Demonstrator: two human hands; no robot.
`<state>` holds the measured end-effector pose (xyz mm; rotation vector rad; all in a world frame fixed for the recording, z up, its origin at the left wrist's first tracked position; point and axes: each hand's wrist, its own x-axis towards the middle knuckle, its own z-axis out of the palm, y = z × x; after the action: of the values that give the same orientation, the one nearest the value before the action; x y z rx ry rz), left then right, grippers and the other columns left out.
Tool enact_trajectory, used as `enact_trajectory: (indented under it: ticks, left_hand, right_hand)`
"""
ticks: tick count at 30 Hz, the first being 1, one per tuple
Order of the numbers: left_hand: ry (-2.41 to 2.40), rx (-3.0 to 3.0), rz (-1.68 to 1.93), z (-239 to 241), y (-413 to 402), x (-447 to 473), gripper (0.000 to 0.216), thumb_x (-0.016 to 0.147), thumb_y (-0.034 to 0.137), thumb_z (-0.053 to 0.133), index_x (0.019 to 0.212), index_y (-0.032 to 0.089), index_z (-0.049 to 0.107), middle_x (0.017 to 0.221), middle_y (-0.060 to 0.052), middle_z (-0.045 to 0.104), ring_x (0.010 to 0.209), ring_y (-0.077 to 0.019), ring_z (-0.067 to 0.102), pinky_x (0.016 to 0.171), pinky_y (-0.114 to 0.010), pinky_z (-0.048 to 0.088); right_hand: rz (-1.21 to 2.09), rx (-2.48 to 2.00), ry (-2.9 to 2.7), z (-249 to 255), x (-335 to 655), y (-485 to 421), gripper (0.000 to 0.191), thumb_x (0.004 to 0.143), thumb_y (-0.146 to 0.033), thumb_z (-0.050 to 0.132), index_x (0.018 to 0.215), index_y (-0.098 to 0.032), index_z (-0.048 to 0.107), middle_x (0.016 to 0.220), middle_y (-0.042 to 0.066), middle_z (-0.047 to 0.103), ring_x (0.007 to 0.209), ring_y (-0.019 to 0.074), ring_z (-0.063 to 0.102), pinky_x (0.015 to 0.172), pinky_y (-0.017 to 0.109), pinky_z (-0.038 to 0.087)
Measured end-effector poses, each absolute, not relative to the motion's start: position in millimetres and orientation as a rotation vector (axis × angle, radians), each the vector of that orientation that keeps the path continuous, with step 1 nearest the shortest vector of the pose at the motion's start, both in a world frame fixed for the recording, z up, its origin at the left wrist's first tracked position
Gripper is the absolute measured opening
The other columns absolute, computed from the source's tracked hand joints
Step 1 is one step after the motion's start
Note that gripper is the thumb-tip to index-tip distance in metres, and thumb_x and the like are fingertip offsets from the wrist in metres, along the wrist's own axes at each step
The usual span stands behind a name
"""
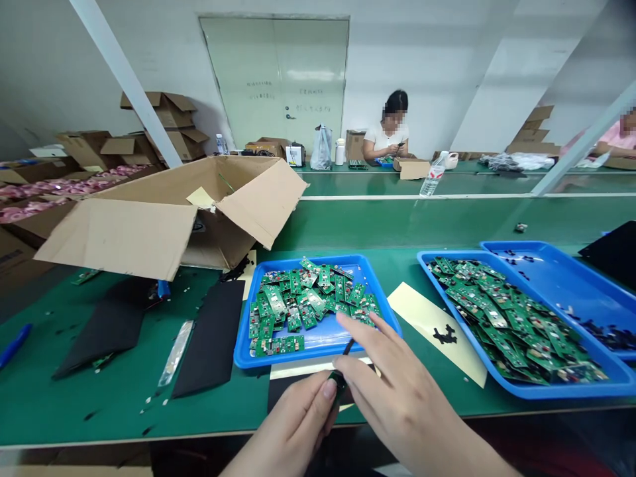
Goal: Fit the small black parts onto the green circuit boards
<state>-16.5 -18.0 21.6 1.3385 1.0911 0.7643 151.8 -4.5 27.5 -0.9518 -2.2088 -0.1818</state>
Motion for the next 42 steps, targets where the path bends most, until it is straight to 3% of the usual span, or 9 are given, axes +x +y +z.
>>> enact_trajectory:
  ticks: [2, 5, 8, 10, 14, 17, 21, 28, 42]
  left_hand:
    - [1.168, 1.411, 0.850, 21.6, -18.8, -17.7, 0.038, 0.090, 0.051, 0.047, 0.072, 0.022, 0.063, 0.057, 0.003, 0.052, 0.048, -0.0120, 0.041, 0.044, -0.019, 0.041]
    - [1.177, 1.591, 0.849, 21.8, -18.6, -22.7, 0.036, 0.093, 0.048, 0.044, 0.090, 0.025, 0.071, 0.069, -0.001, 0.067, 0.057, -0.0152, 0.056, 0.053, -0.020, 0.051]
    - [1.187, 1.774, 0.781, 22.2, -18.6, -29.0, 0.034, 0.095, 0.041, 0.042, 0.118, 0.031, 0.065, 0.108, -0.005, 0.073, 0.095, -0.0221, 0.068, 0.073, -0.027, 0.058]
    - [1.180, 1.898, 0.760, 22.3, -18.6, -31.7, 0.035, 0.096, 0.035, 0.042, 0.127, 0.034, 0.059, 0.123, -0.005, 0.067, 0.111, -0.0242, 0.063, 0.083, -0.032, 0.057]
    - [1.033, 2.090, 0.885, 15.4, -15.1, -32.3, 0.040, 0.097, 0.031, 0.041, 0.137, 0.033, 0.048, 0.102, -0.006, 0.068, 0.088, -0.0177, 0.068, 0.078, -0.027, 0.058]
    - [0.942, 2.321, 1.095, 3.1, -9.4, -34.2, 0.044, 0.096, 0.031, 0.045, 0.140, 0.026, 0.043, 0.101, -0.008, 0.064, 0.093, -0.0182, 0.065, 0.085, -0.028, 0.056]
    - [0.847, 2.592, 1.304, -5.6, -3.0, -40.5, 0.042, 0.092, 0.012, 0.053, 0.134, 0.016, 0.050, 0.107, -0.010, 0.064, 0.106, -0.0201, 0.061, 0.104, -0.040, 0.043]
    - [0.962, 2.778, 1.392, 2.7, -0.9, -38.7, 0.029, 0.087, 0.009, 0.061, 0.115, 0.011, 0.062, 0.101, -0.011, 0.071, 0.111, -0.0227, 0.062, 0.101, -0.042, 0.048]
    - [0.831, 2.359, 1.435, 9.6, -5.0, -28.5, 0.024, 0.089, 0.031, 0.061, 0.108, 0.017, 0.063, 0.090, -0.010, 0.077, 0.086, -0.0153, 0.073, 0.078, -0.018, 0.058]
  right_hand:
    - [-0.190, -0.983, -2.192, 24.9, 150.0, -4.8, 0.027, 0.089, -0.001, 0.043, 0.106, -0.013, 0.059, 0.138, 0.023, 0.044, 0.130, 0.0301, 0.044, 0.101, 0.056, 0.042]
    - [-0.138, -0.974, -2.168, 22.6, 151.2, -3.0, 0.059, 0.087, 0.002, 0.044, 0.140, -0.021, 0.033, 0.153, 0.021, 0.017, 0.139, 0.0360, 0.028, 0.099, 0.064, 0.039]
    - [-0.039, -0.984, -2.068, 19.1, 158.2, 2.3, 0.081, 0.087, 0.002, 0.045, 0.150, -0.030, 0.005, 0.156, 0.017, 0.010, 0.139, 0.0372, 0.027, 0.101, 0.065, 0.037]
    - [0.099, -1.023, -1.871, 14.2, 164.3, 7.2, 0.075, 0.089, -0.005, 0.046, 0.150, -0.027, 0.010, 0.151, 0.017, 0.025, 0.134, 0.0343, 0.037, 0.102, 0.059, 0.039]
    - [0.827, -1.031, -1.472, 2.7, 170.6, 13.4, 0.019, 0.095, -0.028, 0.049, 0.111, -0.020, 0.057, 0.104, 0.010, 0.066, 0.086, 0.0197, 0.068, 0.077, 0.034, 0.057]
    - [1.506, -0.896, -1.353, -1.5, 167.9, 7.4, 0.045, 0.093, -0.054, 0.045, 0.071, -0.016, 0.058, 0.063, 0.004, 0.064, 0.054, 0.0135, 0.063, 0.054, 0.024, 0.052]
    - [1.913, -0.844, -1.272, -1.6, 161.6, -10.8, 0.044, 0.078, -0.058, 0.066, 0.072, -0.016, 0.055, 0.062, 0.002, 0.062, 0.055, 0.0107, 0.060, 0.055, 0.021, 0.047]
    - [1.980, -0.866, -1.291, 5.6, 153.9, -22.5, 0.050, 0.079, -0.065, 0.058, 0.072, -0.015, 0.055, 0.060, 0.000, 0.055, 0.054, 0.0089, 0.052, 0.056, 0.021, 0.041]
    - [2.078, -0.858, -1.247, 0.4, 154.0, -15.9, 0.054, 0.072, -0.066, 0.064, 0.059, -0.014, 0.057, 0.051, -0.004, 0.049, 0.044, 0.0044, 0.040, 0.045, 0.017, 0.028]
